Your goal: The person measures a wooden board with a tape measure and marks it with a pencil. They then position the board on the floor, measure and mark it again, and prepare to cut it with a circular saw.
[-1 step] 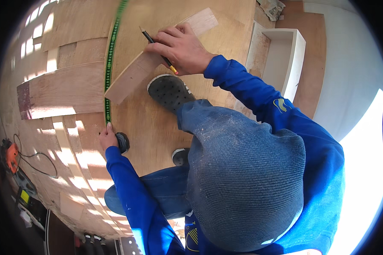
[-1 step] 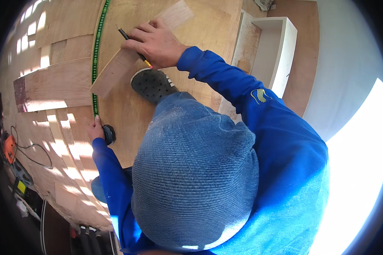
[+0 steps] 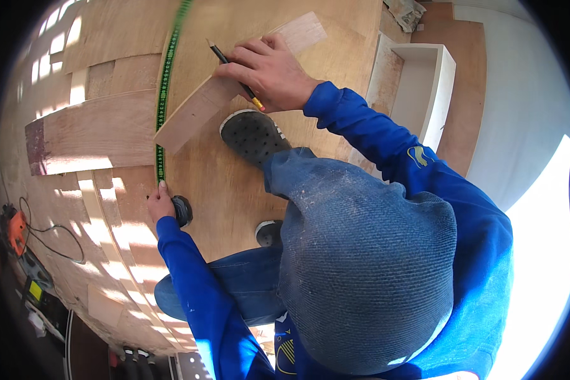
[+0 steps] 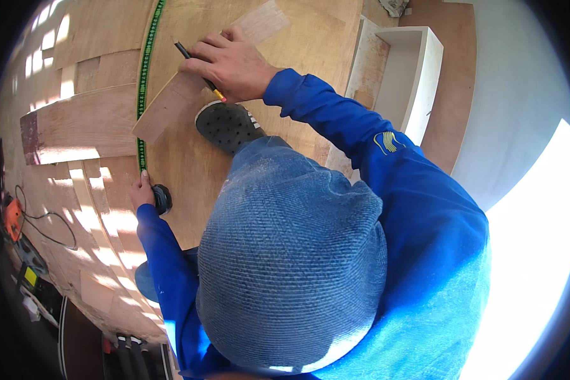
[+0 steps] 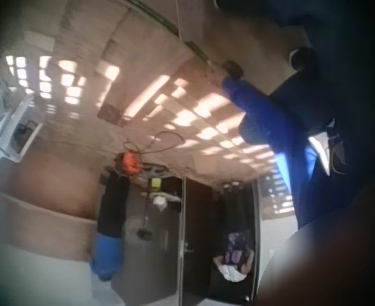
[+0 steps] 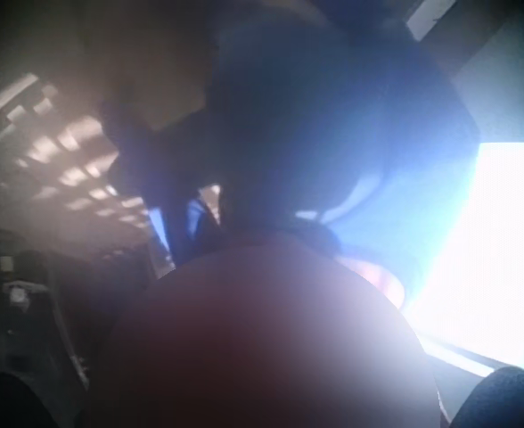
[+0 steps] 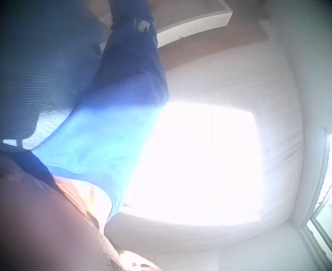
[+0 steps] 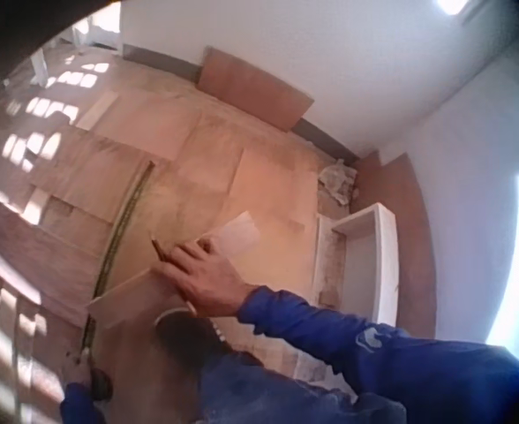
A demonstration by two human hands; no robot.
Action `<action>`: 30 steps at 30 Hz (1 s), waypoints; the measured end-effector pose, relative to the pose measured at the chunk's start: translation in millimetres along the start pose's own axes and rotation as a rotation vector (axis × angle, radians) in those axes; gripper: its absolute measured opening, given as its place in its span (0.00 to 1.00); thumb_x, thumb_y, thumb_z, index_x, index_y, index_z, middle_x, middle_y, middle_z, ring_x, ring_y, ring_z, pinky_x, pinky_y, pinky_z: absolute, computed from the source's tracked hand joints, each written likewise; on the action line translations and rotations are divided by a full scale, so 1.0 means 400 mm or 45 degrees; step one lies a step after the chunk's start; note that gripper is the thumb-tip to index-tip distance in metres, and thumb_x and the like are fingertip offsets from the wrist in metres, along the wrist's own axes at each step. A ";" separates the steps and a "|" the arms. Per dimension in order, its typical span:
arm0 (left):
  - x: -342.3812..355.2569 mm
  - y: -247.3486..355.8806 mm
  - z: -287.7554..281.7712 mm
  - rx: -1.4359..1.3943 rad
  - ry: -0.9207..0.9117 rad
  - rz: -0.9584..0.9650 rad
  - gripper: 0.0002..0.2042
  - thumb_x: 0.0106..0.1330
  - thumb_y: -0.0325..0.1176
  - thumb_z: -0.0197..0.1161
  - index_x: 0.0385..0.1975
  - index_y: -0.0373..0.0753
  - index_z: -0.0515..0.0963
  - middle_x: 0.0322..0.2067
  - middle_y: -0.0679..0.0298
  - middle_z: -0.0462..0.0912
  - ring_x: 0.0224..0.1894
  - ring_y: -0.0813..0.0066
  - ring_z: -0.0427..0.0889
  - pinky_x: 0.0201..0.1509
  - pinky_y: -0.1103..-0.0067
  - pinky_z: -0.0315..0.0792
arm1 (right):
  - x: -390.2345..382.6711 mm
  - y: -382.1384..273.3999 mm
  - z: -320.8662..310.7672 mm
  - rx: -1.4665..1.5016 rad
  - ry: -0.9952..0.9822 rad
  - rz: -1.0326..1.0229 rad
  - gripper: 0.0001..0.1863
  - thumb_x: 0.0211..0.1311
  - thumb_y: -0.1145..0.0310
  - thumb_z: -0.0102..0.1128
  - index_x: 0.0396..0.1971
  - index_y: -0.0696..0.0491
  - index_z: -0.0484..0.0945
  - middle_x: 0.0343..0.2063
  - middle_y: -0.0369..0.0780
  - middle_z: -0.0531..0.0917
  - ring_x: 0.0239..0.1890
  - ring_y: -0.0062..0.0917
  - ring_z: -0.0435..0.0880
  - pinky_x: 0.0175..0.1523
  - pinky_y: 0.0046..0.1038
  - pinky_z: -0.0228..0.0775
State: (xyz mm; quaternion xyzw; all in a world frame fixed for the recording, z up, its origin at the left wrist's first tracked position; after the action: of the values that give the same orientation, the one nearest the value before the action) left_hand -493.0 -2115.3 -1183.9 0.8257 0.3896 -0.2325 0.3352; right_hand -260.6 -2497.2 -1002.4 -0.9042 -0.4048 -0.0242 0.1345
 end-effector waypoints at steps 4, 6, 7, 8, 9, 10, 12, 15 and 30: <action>-0.009 0.022 0.001 0.023 0.008 -0.023 0.27 0.75 0.53 0.65 0.39 0.27 0.86 0.27 0.50 0.86 0.32 0.64 0.82 0.44 0.65 0.76 | 0.026 -0.020 -0.007 -0.002 0.028 -0.045 0.43 0.38 0.67 0.82 0.61 0.36 0.75 0.54 0.32 0.80 0.63 0.32 0.77 0.59 0.43 0.65; -0.003 0.034 0.005 0.018 0.023 -0.005 0.26 0.75 0.53 0.65 0.40 0.27 0.86 0.28 0.50 0.86 0.32 0.64 0.82 0.44 0.65 0.76 | 0.033 -0.021 -0.009 -0.011 0.033 -0.061 0.43 0.38 0.67 0.82 0.61 0.36 0.75 0.54 0.32 0.80 0.63 0.32 0.77 0.60 0.43 0.65; -0.004 0.036 0.004 -0.004 0.020 0.024 0.26 0.75 0.53 0.64 0.40 0.27 0.86 0.28 0.50 0.86 0.33 0.64 0.82 0.45 0.65 0.76 | 0.032 -0.024 -0.010 -0.010 0.037 -0.064 0.43 0.39 0.67 0.82 0.61 0.36 0.75 0.54 0.32 0.80 0.63 0.32 0.77 0.60 0.43 0.65; -0.001 0.034 0.007 0.001 0.019 -0.009 0.27 0.75 0.53 0.65 0.40 0.27 0.86 0.28 0.50 0.86 0.33 0.64 0.82 0.45 0.65 0.76 | 0.033 -0.023 -0.010 -0.010 0.041 -0.066 0.43 0.39 0.68 0.81 0.61 0.36 0.75 0.55 0.32 0.80 0.63 0.32 0.76 0.60 0.43 0.65; 0.001 0.033 0.008 -0.018 0.009 -0.007 0.27 0.75 0.53 0.65 0.40 0.27 0.86 0.28 0.50 0.86 0.33 0.64 0.82 0.45 0.65 0.76 | 0.033 -0.024 -0.010 -0.011 0.045 -0.068 0.42 0.40 0.68 0.81 0.62 0.36 0.75 0.55 0.32 0.80 0.64 0.32 0.76 0.60 0.43 0.65; 0.004 0.030 0.011 -0.046 -0.014 -0.023 0.27 0.75 0.53 0.65 0.40 0.27 0.86 0.29 0.49 0.86 0.33 0.63 0.82 0.46 0.65 0.76 | 0.032 -0.024 -0.010 -0.013 0.050 -0.069 0.42 0.40 0.68 0.81 0.62 0.36 0.75 0.55 0.32 0.80 0.64 0.32 0.76 0.60 0.43 0.66; 0.006 0.028 0.011 -0.028 0.006 -0.008 0.27 0.75 0.53 0.64 0.40 0.27 0.86 0.29 0.49 0.87 0.34 0.63 0.83 0.46 0.65 0.76 | 0.030 -0.022 -0.010 -0.014 0.050 -0.069 0.42 0.41 0.68 0.81 0.62 0.36 0.75 0.55 0.32 0.80 0.64 0.32 0.76 0.61 0.44 0.66; 0.005 0.026 0.009 0.037 0.015 -0.029 0.27 0.75 0.54 0.64 0.41 0.27 0.86 0.31 0.47 0.87 0.36 0.60 0.85 0.48 0.65 0.76 | 0.021 -0.014 -0.007 -0.024 0.041 -0.065 0.41 0.42 0.68 0.80 0.62 0.37 0.75 0.55 0.33 0.80 0.65 0.32 0.75 0.62 0.44 0.65; -0.010 0.038 0.018 0.051 0.106 -0.068 0.25 0.74 0.55 0.64 0.39 0.34 0.88 0.30 0.48 0.87 0.37 0.58 0.88 0.46 0.64 0.77 | -0.047 0.208 0.108 0.106 -0.010 0.070 0.28 0.57 0.68 0.75 0.59 0.46 0.78 0.48 0.39 0.83 0.55 0.40 0.80 0.58 0.41 0.71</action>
State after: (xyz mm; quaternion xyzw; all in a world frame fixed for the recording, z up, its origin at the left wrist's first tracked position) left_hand -484.1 -2129.7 -1180.6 0.8306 0.4201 -0.2146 0.2958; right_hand -214.6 -2552.3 -1065.5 -0.9086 -0.3810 -0.0003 0.1710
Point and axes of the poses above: each hand's wrist, its own x-axis towards the middle knuckle, its own z-axis out of the palm, y = z × x, the point moved 4 cm from there along x, towards the middle knuckle
